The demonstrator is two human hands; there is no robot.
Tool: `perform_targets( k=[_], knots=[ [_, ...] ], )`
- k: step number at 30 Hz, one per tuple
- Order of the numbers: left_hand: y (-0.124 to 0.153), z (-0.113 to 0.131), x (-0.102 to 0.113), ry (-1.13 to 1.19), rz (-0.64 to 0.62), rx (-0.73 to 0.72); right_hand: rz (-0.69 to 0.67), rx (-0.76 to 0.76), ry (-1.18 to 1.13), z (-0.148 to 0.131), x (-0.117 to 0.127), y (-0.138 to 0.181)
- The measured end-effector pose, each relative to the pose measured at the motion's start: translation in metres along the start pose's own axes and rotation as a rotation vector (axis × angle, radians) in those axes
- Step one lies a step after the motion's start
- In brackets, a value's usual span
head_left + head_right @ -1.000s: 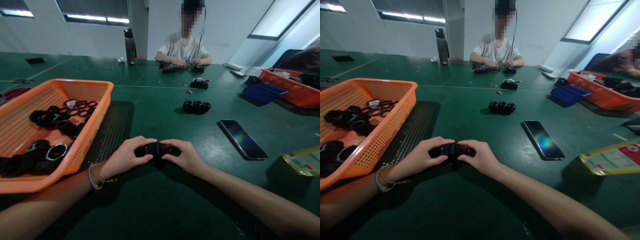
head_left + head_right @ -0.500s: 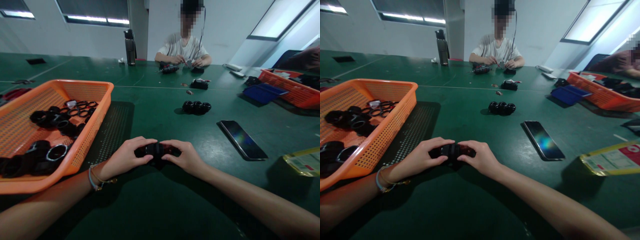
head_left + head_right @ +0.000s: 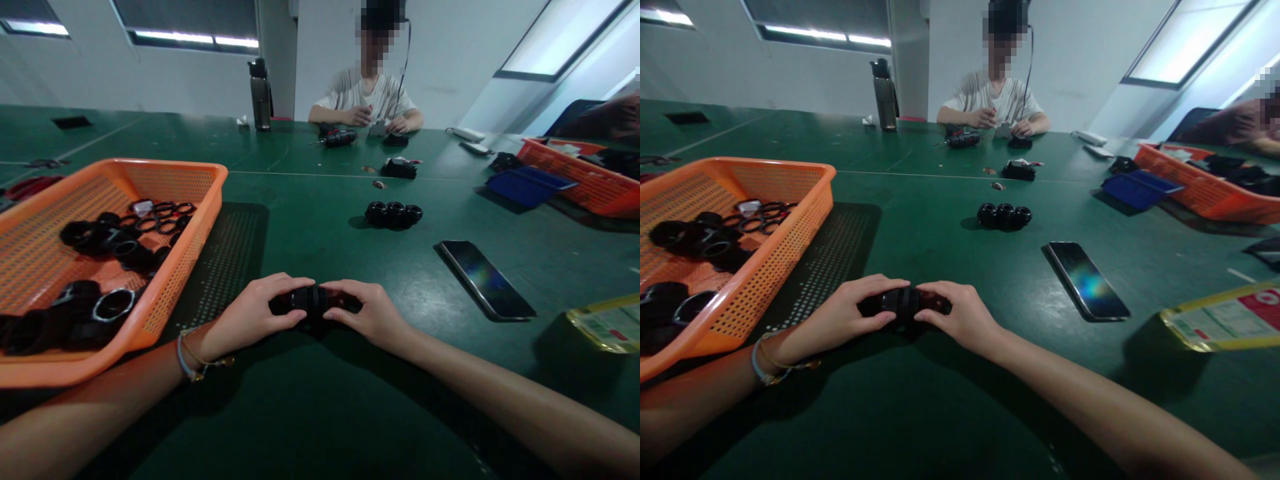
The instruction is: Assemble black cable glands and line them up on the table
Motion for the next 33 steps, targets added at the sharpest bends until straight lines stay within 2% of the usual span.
perform_targets(
  k=[11,19,27,33],
  knots=[
    [0.0000,-0.0010,-0.0005,0.000,-0.003,0.000,-0.014,0.000,0.013,-0.0008,-0.0011,-0.0001],
    [-0.0010,-0.0019,-0.0007,0.012,-0.011,0.007,-0.032,0.081,0.091,-0.0064,-0.0016,0.0009],
    [-0.0018,-0.0005,-0.0005,0.012,-0.011,0.008,0.017,0.022,-0.059,0.0016,0.0003,0.0013],
    [-0.0007,-0.0012,-0.0010,0.008,-0.007,0.002,0.022,0.025,-0.064,0.0013,0.0011,0.0014]
  ],
)
Point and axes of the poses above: each hand's wrist, its own y-axis away from the middle knuckle, its own x-axis out of the back of the hand, z = x × y, the point moved 10 cm from there along -y, towards the middle knuckle, and after that the axes turned 13 degrees about -y, right-handed, at the moved point
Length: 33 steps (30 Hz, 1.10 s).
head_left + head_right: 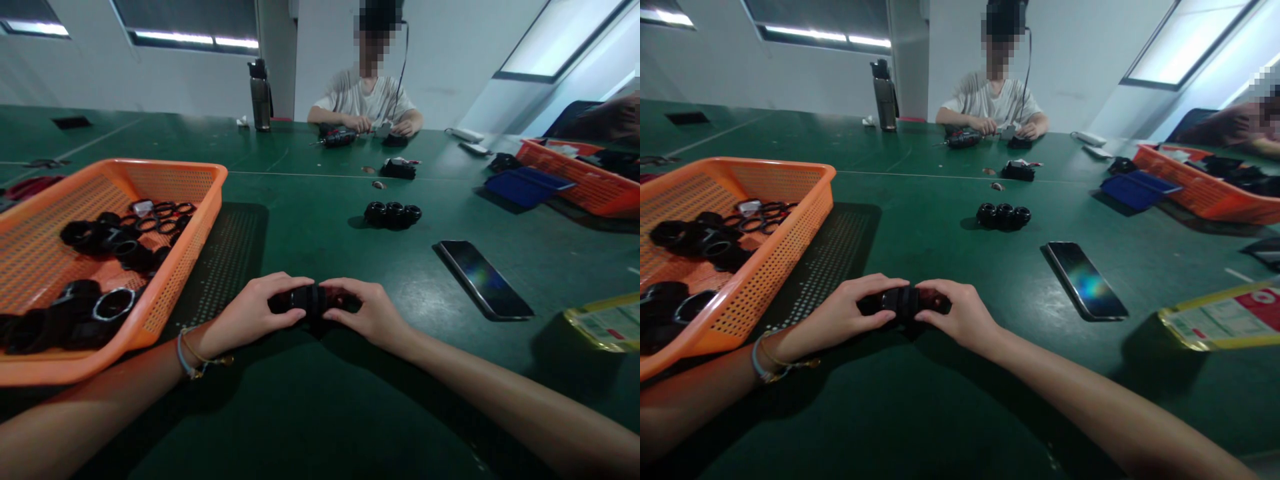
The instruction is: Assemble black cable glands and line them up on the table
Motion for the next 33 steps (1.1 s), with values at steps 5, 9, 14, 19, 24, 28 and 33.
perform_targets(
  k=[5,9,14,19,24,28,33],
  knots=[
    [0.0004,0.0002,0.0000,0.000,0.003,0.007,0.014,-0.009,0.014,0.0009,0.0011,-0.0003],
    [0.0003,-0.0001,0.0005,-0.005,0.005,0.005,0.007,-0.018,0.023,0.0009,0.0005,-0.0006],
    [0.0000,-0.0001,0.0010,-0.014,0.008,-0.001,0.001,-0.025,0.048,0.0009,0.0002,-0.0016],
    [0.0003,0.0006,0.0010,-0.010,0.011,-0.005,-0.002,-0.041,0.061,0.0022,-0.0001,-0.0021],
    [0.0002,-0.0014,0.0005,-0.019,0.008,0.000,-0.010,-0.034,0.087,0.0010,-0.0003,-0.0018],
    [-0.0001,-0.0012,-0.0001,-0.014,0.004,0.002,-0.030,0.003,0.134,-0.0045,-0.0012,-0.0022],
    [0.0000,-0.0001,0.0001,-0.012,0.000,0.001,-0.041,0.010,0.148,-0.0063,-0.0015,-0.0025]
  ],
)
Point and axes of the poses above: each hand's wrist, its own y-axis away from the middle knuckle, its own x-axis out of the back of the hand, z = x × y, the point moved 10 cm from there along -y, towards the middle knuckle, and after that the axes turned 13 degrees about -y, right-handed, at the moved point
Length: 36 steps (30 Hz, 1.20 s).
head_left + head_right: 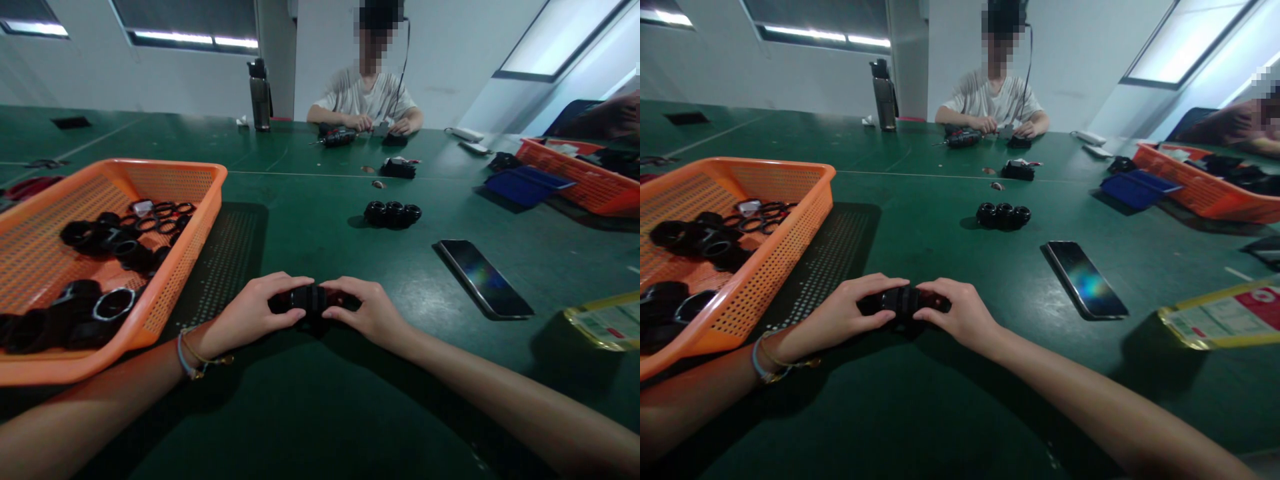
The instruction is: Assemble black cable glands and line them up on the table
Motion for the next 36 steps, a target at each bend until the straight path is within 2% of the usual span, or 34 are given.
perform_targets(
  k=[17,24,36],
  knots=[
    [0.0004,0.0003,0.0012,0.015,0.006,0.012,-0.010,0.041,0.008,-0.0020,-0.0014,0.0018],
    [-0.0005,0.0000,0.0006,0.012,-0.005,0.011,0.036,-0.035,-0.110,0.0052,0.0005,0.0018],
    [-0.0001,0.0006,0.0004,0.010,-0.004,0.003,0.040,-0.039,-0.102,0.0068,0.0005,0.0018]
  ],
)
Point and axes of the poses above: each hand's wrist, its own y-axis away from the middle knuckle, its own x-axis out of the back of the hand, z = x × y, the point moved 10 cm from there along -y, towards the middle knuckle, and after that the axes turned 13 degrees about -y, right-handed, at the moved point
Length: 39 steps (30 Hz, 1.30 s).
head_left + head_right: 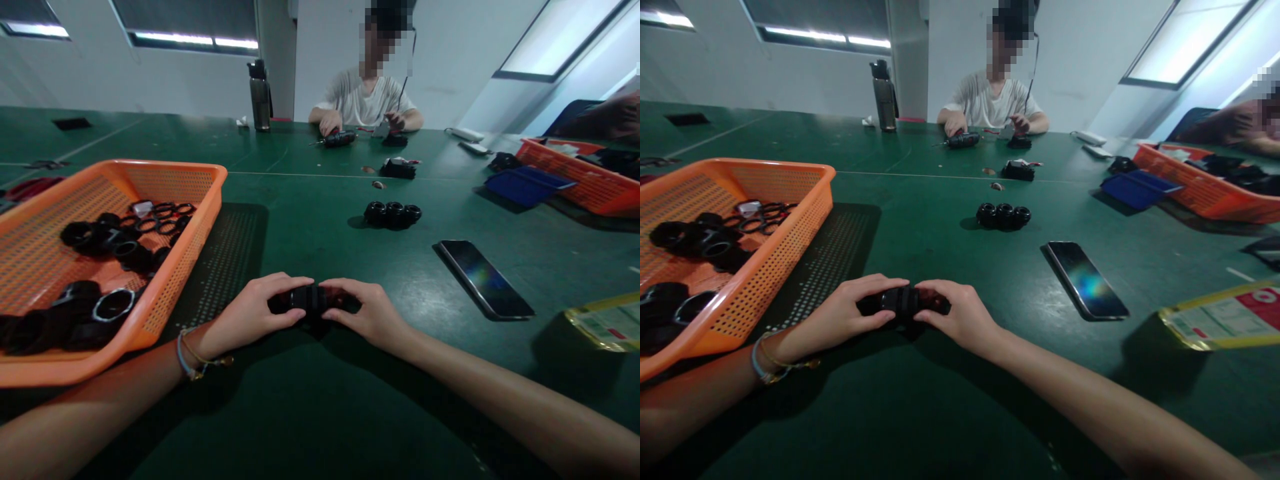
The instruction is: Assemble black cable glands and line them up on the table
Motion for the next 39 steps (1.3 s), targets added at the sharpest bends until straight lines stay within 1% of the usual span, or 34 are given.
perform_targets(
  k=[9,17,23,26,39],
  knots=[
    [-0.0001,-0.0002,-0.0004,0.010,-0.003,0.004,0.006,0.010,0.017,0.0011,0.0001,-0.0002],
    [0.0003,-0.0005,-0.0006,0.003,0.001,-0.001,-0.038,0.072,0.071,-0.0075,-0.0013,0.0004],
    [0.0005,0.0003,0.0003,-0.003,0.003,-0.009,0.005,0.042,-0.002,-0.0027,0.0009,0.0008],
    [0.0004,0.0007,0.0009,-0.007,0.004,-0.011,0.000,0.039,-0.034,-0.0022,-0.0001,0.0011],
    [0.0002,0.0000,0.0008,-0.009,0.012,-0.002,-0.012,0.078,0.023,-0.0069,-0.0004,0.0002]
  ],
)
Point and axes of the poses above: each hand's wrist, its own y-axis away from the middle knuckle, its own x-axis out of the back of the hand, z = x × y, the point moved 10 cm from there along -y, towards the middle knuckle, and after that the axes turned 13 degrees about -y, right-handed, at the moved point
